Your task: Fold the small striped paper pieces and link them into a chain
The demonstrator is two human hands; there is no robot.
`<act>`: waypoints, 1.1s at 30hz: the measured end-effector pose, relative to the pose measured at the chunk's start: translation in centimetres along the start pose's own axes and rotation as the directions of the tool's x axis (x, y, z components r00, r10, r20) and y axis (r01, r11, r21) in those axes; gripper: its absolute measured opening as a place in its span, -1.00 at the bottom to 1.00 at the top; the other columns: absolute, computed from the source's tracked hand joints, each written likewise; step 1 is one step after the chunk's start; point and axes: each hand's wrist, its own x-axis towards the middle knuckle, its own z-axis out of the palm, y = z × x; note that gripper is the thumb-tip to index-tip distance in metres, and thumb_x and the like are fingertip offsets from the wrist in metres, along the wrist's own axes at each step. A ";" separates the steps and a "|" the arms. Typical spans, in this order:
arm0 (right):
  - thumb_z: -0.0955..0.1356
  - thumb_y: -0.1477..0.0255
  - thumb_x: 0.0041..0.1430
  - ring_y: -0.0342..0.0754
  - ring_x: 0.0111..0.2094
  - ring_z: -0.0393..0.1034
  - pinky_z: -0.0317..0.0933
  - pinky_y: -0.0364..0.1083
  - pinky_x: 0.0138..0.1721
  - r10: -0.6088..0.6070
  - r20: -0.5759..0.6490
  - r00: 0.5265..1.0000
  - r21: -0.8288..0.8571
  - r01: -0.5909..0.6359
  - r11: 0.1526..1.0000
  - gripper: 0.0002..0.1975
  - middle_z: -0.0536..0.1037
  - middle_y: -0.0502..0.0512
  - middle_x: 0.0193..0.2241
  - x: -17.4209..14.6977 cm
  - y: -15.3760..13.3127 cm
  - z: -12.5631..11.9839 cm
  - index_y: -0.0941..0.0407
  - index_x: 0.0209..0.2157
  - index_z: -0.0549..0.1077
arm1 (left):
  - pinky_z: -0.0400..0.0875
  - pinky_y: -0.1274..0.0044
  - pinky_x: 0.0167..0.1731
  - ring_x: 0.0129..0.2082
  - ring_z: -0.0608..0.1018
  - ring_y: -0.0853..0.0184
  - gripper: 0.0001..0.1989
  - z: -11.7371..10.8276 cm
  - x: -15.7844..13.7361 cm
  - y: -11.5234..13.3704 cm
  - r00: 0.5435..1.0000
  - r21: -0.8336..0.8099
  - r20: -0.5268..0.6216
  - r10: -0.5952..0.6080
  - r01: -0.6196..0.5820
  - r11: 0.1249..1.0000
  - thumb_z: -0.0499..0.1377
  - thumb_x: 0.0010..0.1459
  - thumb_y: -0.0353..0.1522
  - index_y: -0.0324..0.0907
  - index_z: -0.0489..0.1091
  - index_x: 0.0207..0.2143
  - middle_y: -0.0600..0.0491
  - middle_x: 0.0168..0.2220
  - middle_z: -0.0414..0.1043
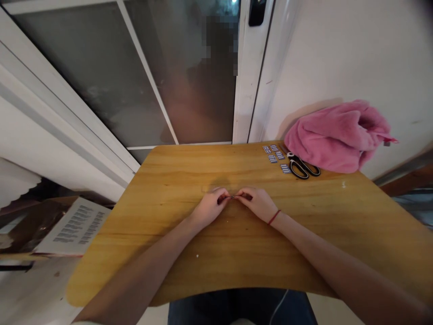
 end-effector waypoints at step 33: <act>0.47 0.43 -0.17 -0.33 -0.68 0.19 0.04 -0.28 -0.65 0.243 0.373 0.896 0.921 -0.388 0.018 -0.76 0.46 0.00 -0.58 -0.5 -1.2 0.2 0.14 -0.36 0.53 | 0.31 0.63 -0.70 -0.68 0.39 0.51 -0.76 -0.8 -0.6 1.3 0.966 -0.765 0.097 -0.239 0.226 0.603 0.20 0.00 -0.29 -0.25 0.43 -0.29 0.06 -0.50 0.46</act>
